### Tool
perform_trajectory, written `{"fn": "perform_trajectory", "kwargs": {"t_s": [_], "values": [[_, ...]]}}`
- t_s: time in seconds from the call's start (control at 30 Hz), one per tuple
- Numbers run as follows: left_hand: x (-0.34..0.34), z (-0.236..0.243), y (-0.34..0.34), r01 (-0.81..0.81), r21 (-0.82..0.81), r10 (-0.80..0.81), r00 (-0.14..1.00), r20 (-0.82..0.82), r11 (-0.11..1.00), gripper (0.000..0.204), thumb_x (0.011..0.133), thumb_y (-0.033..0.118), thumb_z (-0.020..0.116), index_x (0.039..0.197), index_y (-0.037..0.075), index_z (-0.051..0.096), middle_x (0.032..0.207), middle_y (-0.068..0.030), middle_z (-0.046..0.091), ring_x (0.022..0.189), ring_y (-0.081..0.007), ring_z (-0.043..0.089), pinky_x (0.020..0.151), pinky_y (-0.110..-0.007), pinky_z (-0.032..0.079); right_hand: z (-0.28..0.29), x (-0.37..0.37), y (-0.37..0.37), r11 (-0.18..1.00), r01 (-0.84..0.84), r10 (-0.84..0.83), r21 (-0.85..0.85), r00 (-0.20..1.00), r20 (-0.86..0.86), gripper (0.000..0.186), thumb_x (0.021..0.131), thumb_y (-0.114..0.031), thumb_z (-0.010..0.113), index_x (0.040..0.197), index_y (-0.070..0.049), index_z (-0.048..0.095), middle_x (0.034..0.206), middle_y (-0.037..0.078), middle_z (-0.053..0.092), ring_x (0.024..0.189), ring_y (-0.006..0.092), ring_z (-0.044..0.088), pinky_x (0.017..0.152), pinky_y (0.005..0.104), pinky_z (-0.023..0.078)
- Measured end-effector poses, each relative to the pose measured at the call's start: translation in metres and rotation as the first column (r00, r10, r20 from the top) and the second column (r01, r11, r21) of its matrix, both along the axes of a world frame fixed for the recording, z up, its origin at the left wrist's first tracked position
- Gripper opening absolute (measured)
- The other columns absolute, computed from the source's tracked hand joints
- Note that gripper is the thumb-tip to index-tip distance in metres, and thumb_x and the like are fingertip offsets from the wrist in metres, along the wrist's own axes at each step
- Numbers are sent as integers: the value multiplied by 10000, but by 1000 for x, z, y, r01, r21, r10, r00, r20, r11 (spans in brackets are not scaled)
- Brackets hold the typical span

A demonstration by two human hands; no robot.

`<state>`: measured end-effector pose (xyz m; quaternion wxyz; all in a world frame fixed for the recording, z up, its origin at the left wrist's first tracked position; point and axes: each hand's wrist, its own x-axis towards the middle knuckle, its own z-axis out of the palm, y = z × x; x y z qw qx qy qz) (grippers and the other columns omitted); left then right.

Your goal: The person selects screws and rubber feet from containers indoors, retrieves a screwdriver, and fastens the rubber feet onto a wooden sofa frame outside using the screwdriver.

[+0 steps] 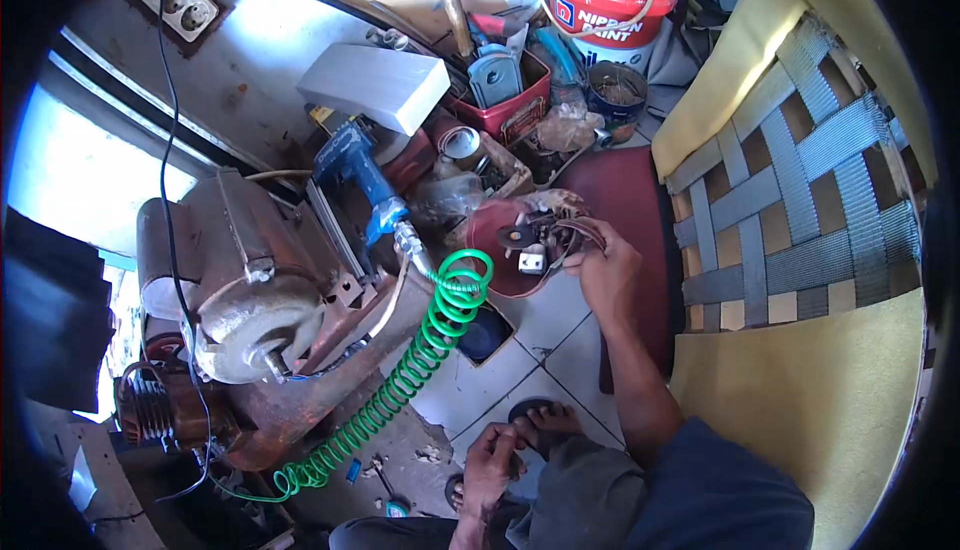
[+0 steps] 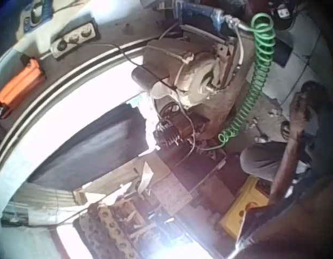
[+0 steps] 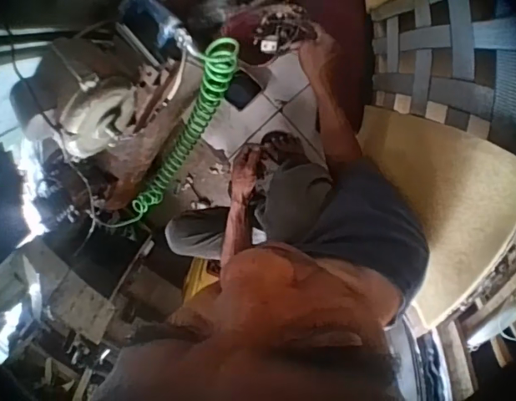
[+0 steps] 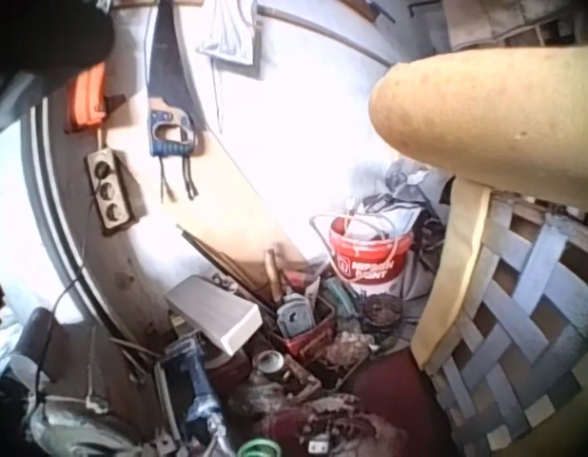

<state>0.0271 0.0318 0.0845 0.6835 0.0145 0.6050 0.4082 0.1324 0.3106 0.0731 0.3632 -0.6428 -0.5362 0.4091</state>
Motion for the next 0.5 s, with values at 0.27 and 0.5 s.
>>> {"fn": "perform_trajectory", "kwargs": {"t_s": [0.27, 0.5], "values": [[0, -11, 6, 21, 19, -20, 999, -27, 1000, 264, 1019, 277, 530, 1014, 28, 618, 813, -34, 607, 549, -109, 567, 498, -243, 425, -87, 49, -6, 873, -93, -33, -478, 968, -249, 365, 860, -34, 458, 1176, 15, 633, 1062, 110, 674, 890, 187, 691, 704, 326, 585], [1, -29, 52, 84, 89, -71, 987, -142, 993, 272, 1008, 272, 555, 1098, 22, 615, 802, -34, 592, 546, -94, 529, 493, -240, 417, -112, 66, 22, 915, -111, -9, -389, 956, -293, 355, 824, -7, 495, 1122, 7, 687, 1098, 99, 684, 979, 186, 641, 798, 305, 520]]}}
